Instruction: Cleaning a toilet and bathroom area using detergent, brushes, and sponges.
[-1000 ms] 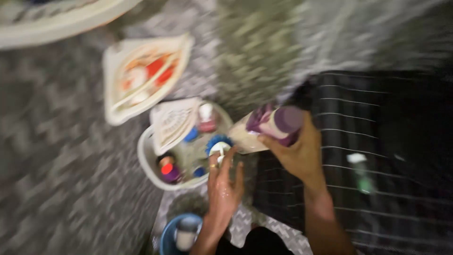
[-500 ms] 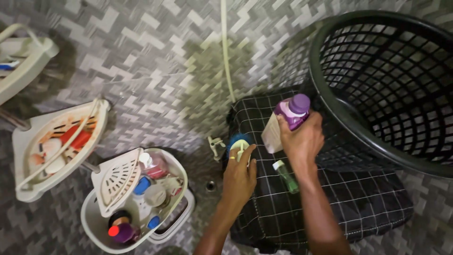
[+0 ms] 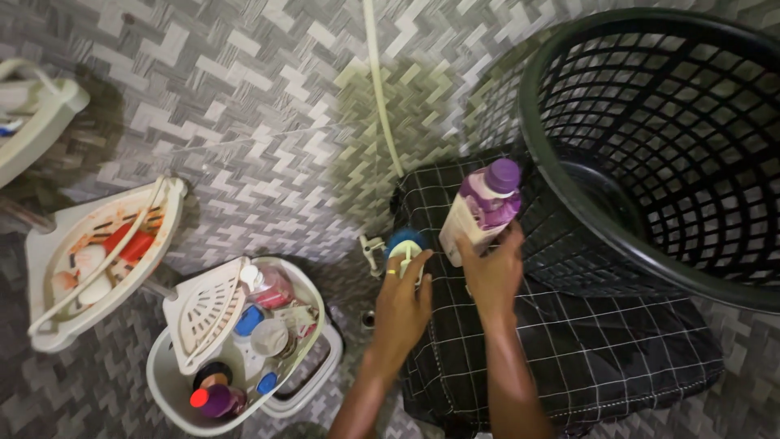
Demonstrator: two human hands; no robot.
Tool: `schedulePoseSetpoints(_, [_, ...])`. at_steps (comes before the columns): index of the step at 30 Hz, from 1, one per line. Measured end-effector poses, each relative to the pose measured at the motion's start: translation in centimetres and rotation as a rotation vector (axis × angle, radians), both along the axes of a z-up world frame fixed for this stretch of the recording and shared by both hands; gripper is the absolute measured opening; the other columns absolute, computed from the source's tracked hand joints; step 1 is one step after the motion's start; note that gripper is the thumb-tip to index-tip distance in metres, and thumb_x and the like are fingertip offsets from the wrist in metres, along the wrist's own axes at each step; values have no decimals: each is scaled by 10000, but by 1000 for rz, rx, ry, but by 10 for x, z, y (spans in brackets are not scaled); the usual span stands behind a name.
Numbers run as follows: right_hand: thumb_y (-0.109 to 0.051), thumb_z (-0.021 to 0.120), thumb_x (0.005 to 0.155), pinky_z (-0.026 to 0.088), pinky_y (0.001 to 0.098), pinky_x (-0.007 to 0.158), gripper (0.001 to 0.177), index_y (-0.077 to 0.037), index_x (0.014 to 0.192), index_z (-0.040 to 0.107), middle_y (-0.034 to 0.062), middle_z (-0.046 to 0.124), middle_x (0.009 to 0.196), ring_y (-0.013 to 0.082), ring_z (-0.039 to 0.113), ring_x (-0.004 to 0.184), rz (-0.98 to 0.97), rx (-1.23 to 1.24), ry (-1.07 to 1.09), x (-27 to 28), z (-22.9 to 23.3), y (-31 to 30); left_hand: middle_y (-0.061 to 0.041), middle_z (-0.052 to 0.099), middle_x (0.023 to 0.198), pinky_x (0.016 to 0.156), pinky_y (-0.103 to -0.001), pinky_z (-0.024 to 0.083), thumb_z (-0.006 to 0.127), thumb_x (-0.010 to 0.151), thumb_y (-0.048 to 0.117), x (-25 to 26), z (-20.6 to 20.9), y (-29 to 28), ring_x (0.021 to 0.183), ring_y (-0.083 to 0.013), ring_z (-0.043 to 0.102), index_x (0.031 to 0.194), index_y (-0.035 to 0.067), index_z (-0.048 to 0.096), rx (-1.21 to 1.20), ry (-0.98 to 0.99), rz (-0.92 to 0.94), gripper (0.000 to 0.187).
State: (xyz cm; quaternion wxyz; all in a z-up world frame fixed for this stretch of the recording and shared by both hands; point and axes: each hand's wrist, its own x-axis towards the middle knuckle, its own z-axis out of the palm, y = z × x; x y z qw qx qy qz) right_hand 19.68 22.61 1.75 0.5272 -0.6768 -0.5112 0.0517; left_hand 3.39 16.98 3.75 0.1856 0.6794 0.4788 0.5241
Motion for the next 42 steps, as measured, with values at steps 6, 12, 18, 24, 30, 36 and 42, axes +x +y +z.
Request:
schedulePoseSetpoints(6, [-145,849,854,490,461,981,643,46,1385,543,265,590,1296,409,598,1185,47,20,-99,-60,6,-71,-246,584,1302,876,-455,559,625,949,41,-63,-49,-43,1117,-443,644,1336,125,634,-218,-86,108,396])
schedulePoseSetpoints(12, [-140,806,850,597,345,872,503,-38,1299,603,144,637,1230,230,693,1070,684,-204,48,-168,-70,-67,-266,543,1334,904,-492,535,666,953,96,-158,-129,-115,1142,-477,606,1365,139,630,-294,25,413,416])
schedulePoseSetpoints(18, [-202,898,715,541,407,935,827,-12,1414,500,186,620,1276,313,650,1105,969,-382,-84,-299,-271,60,-239,508,1415,889,-459,555,610,935,152,-224,-120,-151,985,-392,702,1357,198,580,-664,-235,554,425])
schedulePoseSetpoints(24, [-108,853,638,496,459,958,859,45,1396,481,247,618,1238,384,598,1124,1071,57,-54,-391,-313,106,-304,517,1408,960,-493,505,643,929,113,-268,-102,-144,1164,-468,610,1356,164,610,-498,-90,553,431])
schedulePoseSetpoints(30, [35,694,835,536,458,856,263,-42,1080,753,236,690,1057,389,661,993,997,-69,-256,-398,-372,129,-324,528,1358,977,-505,484,647,949,85,-290,-103,-148,1226,-508,549,1371,150,614,-458,-22,531,429])
schedulePoseSetpoints(36, [-87,689,955,535,398,761,150,-18,1087,711,171,739,966,280,715,859,894,-288,109,-376,-307,106,-282,567,1307,969,-495,502,640,940,69,-289,-88,-133,1200,-479,584,1367,150,618,-422,-50,477,435])
schedulePoseSetpoints(42, [-1,639,947,491,415,979,209,11,1139,722,199,704,1158,369,643,1148,904,103,6,-296,-153,43,-230,569,1338,845,-417,582,641,911,77,-265,-64,-106,975,-340,696,1330,148,633,-470,-184,384,425])
